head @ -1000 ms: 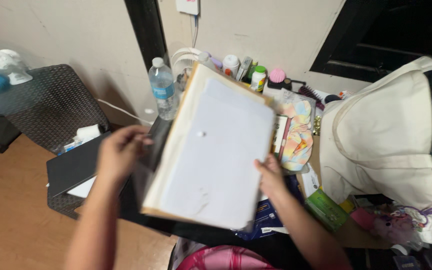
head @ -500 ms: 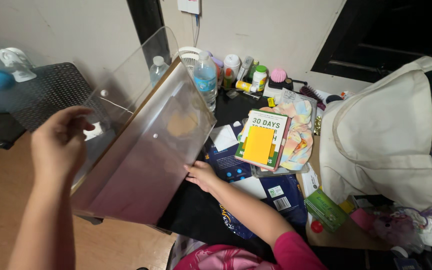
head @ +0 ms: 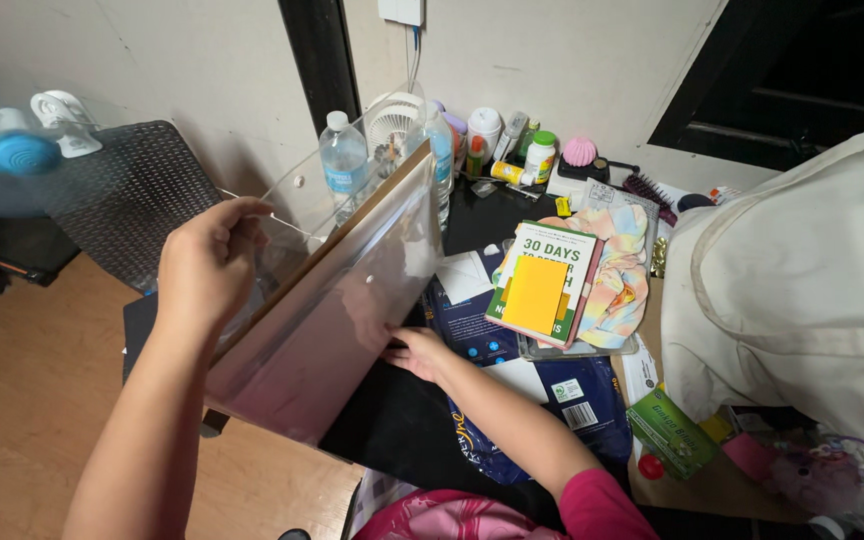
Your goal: The person organizes stationery items on a cluttered table. They place blank sheets into a folder, add a 30-day planner, and arrange a tablet case, a package of paper, and a small box on the table.
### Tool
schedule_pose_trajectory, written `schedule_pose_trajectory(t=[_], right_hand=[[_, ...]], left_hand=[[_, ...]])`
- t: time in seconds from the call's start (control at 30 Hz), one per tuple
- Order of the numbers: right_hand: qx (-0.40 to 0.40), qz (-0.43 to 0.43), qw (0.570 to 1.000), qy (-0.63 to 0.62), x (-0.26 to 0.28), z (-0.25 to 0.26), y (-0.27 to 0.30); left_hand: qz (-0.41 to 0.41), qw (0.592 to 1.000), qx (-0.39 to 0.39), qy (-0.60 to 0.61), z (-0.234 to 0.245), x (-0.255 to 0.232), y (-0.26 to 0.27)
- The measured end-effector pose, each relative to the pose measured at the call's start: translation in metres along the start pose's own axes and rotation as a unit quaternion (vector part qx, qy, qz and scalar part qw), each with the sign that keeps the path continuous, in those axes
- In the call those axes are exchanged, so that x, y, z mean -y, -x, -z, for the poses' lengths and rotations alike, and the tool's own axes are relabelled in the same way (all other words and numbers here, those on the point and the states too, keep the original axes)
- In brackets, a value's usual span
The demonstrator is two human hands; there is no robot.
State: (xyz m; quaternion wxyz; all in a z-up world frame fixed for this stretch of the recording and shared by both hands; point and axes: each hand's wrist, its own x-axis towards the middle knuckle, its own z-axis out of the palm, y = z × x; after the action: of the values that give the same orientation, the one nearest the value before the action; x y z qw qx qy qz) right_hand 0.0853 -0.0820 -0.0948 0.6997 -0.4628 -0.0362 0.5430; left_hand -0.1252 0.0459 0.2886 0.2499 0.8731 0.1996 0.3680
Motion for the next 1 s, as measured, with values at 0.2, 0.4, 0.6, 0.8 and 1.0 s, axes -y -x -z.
schedule_pose_trajectory(t=[0.2,0.4,0.6,0.8,1.0], right_hand=[[-0.003,0.014,1.0,0.009,0.018,-0.008,0.035],[-0.068,0.534,0.742,0.399,0.094,-0.068,0.144],[0.046,0.619,0.392,0.679,0.174,-0.141,0.181],[0.108,0.618,0.4,0.668,0.185,-0.152,0.166],[0.056,0.54,0.377,0.75,0.184,-0.147,0.161]], left_hand=[[0.01,1.0,0.02,0.012,-0.004,0.003,-0.003],[0.007,0.998,0.036,0.043,-0.001,-0.006,0.001],[-0.016,0.996,0.079,0.028,0.008,-0.015,0.003],[0.004,0.996,0.066,-0.065,0.031,-0.017,0.013],[0.104,0.975,0.089,0.172,0.045,0.009,0.021]])
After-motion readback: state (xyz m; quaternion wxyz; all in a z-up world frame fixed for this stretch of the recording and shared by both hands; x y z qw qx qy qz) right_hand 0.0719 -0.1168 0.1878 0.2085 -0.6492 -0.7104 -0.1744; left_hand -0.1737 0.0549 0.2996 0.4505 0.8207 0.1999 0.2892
